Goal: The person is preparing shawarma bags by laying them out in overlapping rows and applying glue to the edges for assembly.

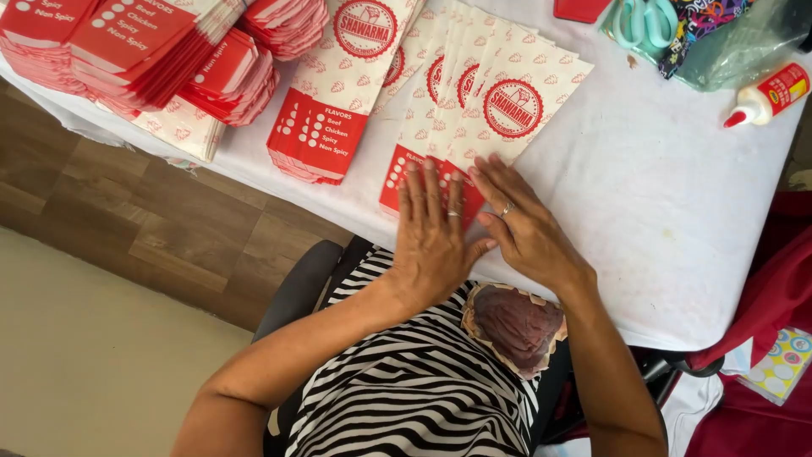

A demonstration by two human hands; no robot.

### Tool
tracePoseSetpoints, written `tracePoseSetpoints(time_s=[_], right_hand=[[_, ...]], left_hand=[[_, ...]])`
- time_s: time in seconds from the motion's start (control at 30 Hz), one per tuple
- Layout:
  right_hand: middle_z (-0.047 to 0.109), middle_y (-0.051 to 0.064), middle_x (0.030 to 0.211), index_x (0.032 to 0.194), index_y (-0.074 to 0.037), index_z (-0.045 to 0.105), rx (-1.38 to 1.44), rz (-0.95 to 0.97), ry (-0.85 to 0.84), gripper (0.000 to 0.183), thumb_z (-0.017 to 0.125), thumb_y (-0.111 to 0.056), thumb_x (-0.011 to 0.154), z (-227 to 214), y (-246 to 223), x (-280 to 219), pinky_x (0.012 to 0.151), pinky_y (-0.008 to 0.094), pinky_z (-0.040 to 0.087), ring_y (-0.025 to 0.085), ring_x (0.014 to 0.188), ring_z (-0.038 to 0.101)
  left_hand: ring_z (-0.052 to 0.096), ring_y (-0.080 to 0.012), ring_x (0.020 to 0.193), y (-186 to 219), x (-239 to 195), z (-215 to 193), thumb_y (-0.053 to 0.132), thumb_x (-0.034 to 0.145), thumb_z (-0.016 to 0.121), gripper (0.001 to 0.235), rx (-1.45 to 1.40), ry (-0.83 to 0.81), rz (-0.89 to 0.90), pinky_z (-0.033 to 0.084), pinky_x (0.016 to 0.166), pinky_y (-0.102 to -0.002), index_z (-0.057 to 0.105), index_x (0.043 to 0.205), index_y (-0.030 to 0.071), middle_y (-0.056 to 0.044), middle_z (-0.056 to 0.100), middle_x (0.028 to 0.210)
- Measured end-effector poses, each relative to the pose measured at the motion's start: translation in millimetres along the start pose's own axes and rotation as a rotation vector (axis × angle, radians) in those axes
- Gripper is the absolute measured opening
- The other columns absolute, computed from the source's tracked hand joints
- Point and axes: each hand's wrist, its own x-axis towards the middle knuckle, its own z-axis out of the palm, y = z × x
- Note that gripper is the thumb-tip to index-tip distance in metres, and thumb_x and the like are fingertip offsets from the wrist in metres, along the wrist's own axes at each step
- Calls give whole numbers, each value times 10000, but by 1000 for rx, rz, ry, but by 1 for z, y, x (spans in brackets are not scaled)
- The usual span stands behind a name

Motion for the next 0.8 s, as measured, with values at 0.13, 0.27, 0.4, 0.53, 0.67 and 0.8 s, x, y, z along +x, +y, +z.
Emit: tracePoseSetpoints(time_s=[0.13, 0.27, 0.4, 0.53, 0.67, 0.8], right_hand=[[493, 178, 1571, 1519, -47, 518, -134, 11, 9, 530, 564, -319, 1067, -2, 15, -35, 1242, 487, 239, 373, 1489, 375], [575, 127, 1517, 1412, -98, 637, -169, 42, 80, 527, 761, -293, 938, -22, 38, -69, 1270, 482, 190, 339, 1465, 450], [638, 110, 1455, 1318, -126, 710, -104, 112, 135, 444, 797, -245, 900, -47, 49, -102, 1273, 457, 231, 327, 1439, 503], [613, 155, 1479, 1282, -92, 723, -103, 167, 178, 410, 754, -51, 876, -61, 34, -118, 1278, 486, 240, 380, 1475, 450], [660, 250, 1353, 1159, 23, 744, -71, 122, 323, 255, 721, -6, 907, -46, 6, -122, 1154, 572, 433, 473, 1297, 596], [713, 227, 1245, 1111, 60, 748, -101, 105, 351, 275, 806, -58, 869, -29, -6, -131, 1114, 583, 481, 441, 1200, 673]], left_hand=[[66, -562, 1540, 23, -11, 7, 692, 909, 535, 1031, 7, -142, 57, 72, 1239, -640, 317, 1561, -76, -420, 171, 1620], [196, -576, 1508, 15, -10, 1, 543, 925, 641, 918, -91, 46, 158, 197, 1172, -708, 325, 1582, -15, -388, 279, 1589], [255, -623, 1448, -11, -4, 12, 263, 1009, 623, 591, 2, 234, 179, 253, 1104, -736, 474, 1485, -56, -397, 356, 1538], [487, -546, 1335, 5, -2, 23, 185, 1023, 623, 380, -134, 370, 360, 384, 1040, -654, 613, 1327, -43, -288, 567, 1365], [619, -405, 1267, 33, 0, 38, 104, 1008, 632, 227, -453, 312, 626, 461, 1079, -531, 715, 1166, -35, -203, 677, 1234], [599, -406, 1303, 43, -4, 55, 164, 973, 710, 299, -486, 214, 685, 454, 1132, -513, 715, 1135, -87, -233, 682, 1245]])
